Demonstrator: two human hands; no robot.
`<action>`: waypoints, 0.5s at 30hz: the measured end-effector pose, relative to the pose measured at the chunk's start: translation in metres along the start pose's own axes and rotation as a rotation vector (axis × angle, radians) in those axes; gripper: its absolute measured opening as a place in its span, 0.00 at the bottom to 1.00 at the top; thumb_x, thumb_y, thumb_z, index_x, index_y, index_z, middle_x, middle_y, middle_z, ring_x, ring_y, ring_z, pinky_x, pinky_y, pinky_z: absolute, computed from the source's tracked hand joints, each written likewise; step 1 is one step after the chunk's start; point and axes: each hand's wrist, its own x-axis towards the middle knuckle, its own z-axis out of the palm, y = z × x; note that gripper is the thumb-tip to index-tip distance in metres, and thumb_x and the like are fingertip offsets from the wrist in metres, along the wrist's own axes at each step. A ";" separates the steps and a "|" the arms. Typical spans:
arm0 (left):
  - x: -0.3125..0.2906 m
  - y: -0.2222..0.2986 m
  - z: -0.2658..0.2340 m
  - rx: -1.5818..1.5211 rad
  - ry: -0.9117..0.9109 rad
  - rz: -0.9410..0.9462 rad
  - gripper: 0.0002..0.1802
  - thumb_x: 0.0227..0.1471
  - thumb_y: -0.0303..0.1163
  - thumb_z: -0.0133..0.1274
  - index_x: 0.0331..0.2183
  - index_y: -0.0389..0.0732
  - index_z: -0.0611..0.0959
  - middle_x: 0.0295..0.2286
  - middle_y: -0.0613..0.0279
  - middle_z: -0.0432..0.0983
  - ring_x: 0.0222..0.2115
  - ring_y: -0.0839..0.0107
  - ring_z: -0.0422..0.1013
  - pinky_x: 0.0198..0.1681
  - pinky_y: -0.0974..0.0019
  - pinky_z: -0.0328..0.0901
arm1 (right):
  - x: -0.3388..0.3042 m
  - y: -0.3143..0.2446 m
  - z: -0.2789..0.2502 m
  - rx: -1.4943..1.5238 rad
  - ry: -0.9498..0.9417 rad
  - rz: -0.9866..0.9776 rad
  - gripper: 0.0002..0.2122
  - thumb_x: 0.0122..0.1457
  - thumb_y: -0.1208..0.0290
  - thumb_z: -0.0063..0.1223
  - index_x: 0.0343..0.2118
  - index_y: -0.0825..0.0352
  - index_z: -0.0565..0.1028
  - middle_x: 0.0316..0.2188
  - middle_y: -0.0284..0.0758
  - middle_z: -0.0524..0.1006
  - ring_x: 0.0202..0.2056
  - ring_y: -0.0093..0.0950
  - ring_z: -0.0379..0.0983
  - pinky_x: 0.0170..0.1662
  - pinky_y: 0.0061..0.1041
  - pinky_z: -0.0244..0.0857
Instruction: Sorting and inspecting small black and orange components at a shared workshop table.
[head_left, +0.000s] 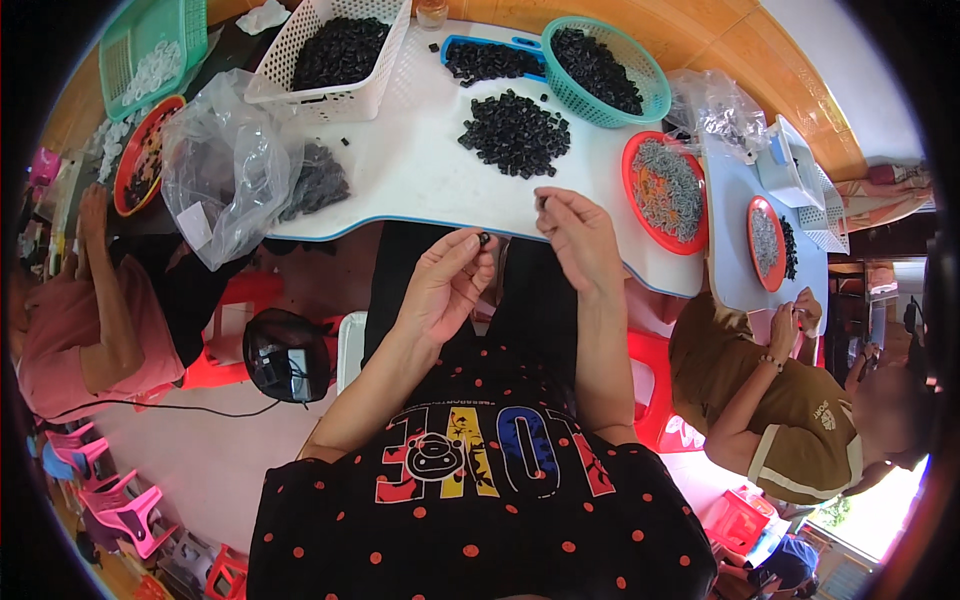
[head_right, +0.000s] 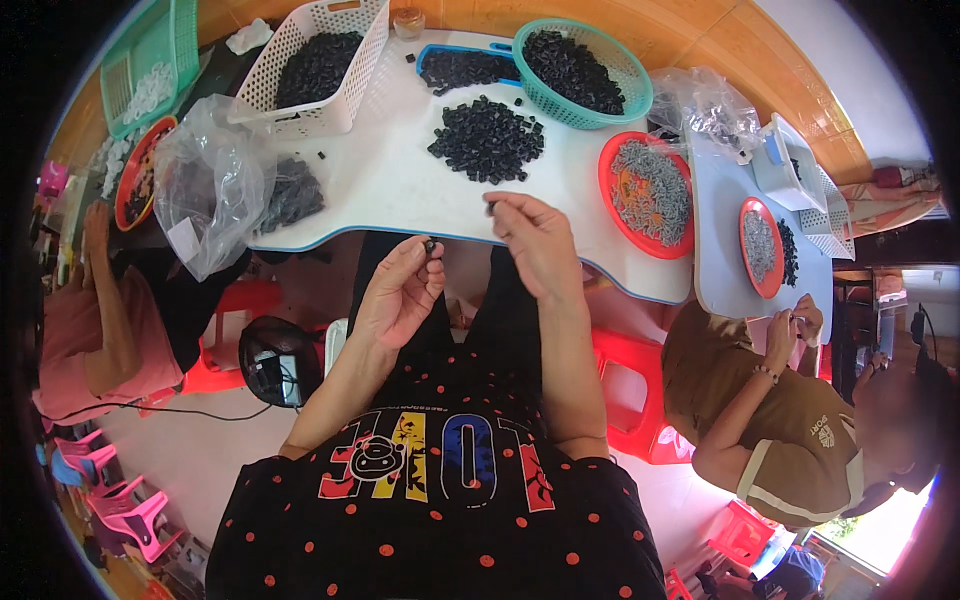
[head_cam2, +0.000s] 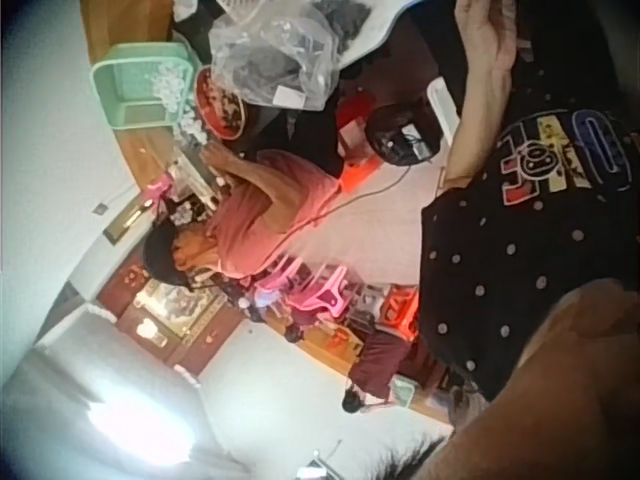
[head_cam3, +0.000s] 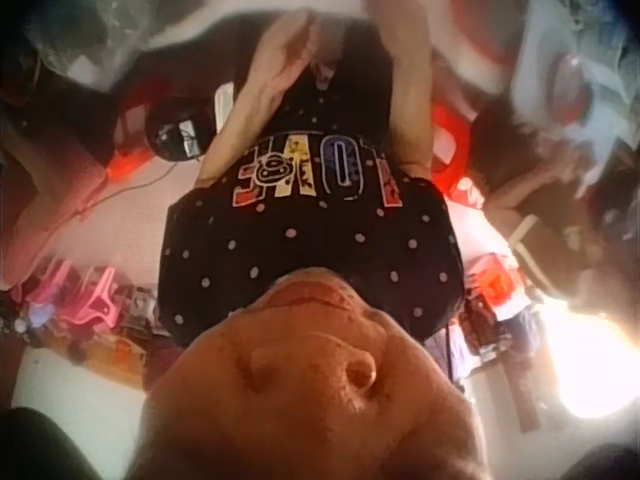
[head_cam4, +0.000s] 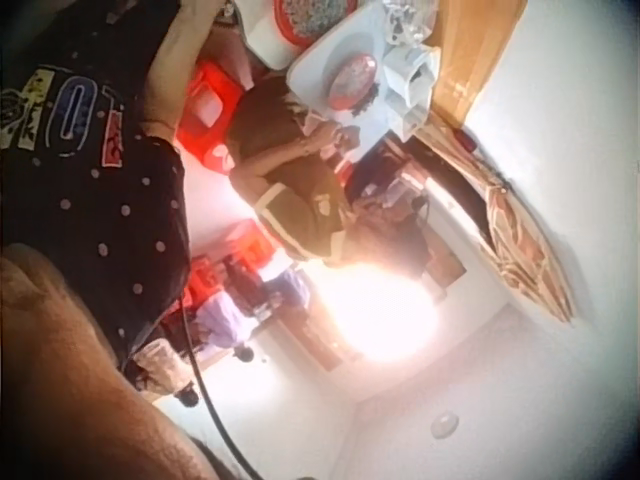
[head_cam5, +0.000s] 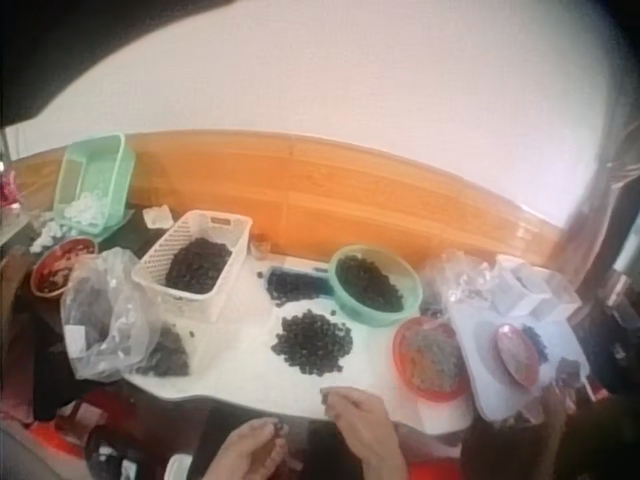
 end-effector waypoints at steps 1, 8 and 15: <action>-0.001 0.000 0.001 0.004 -0.016 -0.003 0.10 0.82 0.28 0.69 0.58 0.36 0.95 0.51 0.51 0.96 0.44 0.66 0.90 0.53 0.63 0.87 | -0.013 0.000 0.016 0.000 -0.032 0.007 0.13 0.82 0.79 0.72 0.64 0.78 0.91 0.50 0.36 0.94 0.48 0.21 0.86 0.53 0.22 0.79; -0.012 0.001 0.006 0.044 -0.046 0.084 0.10 0.81 0.24 0.70 0.58 0.35 0.97 0.49 0.52 0.97 0.44 0.70 0.93 0.52 0.66 0.90 | -0.056 -0.001 0.084 -0.264 -0.029 -0.028 0.10 0.79 0.81 0.74 0.59 0.72 0.95 0.51 0.36 0.95 0.50 0.23 0.91 0.58 0.23 0.84; -0.015 0.000 0.004 0.107 -0.058 0.139 0.10 0.81 0.25 0.70 0.58 0.36 0.97 0.48 0.56 0.97 0.44 0.70 0.91 0.54 0.65 0.87 | -0.059 0.008 0.089 -0.478 -0.041 -0.209 0.11 0.77 0.84 0.74 0.58 0.71 0.96 0.54 0.36 0.94 0.54 0.23 0.90 0.59 0.23 0.82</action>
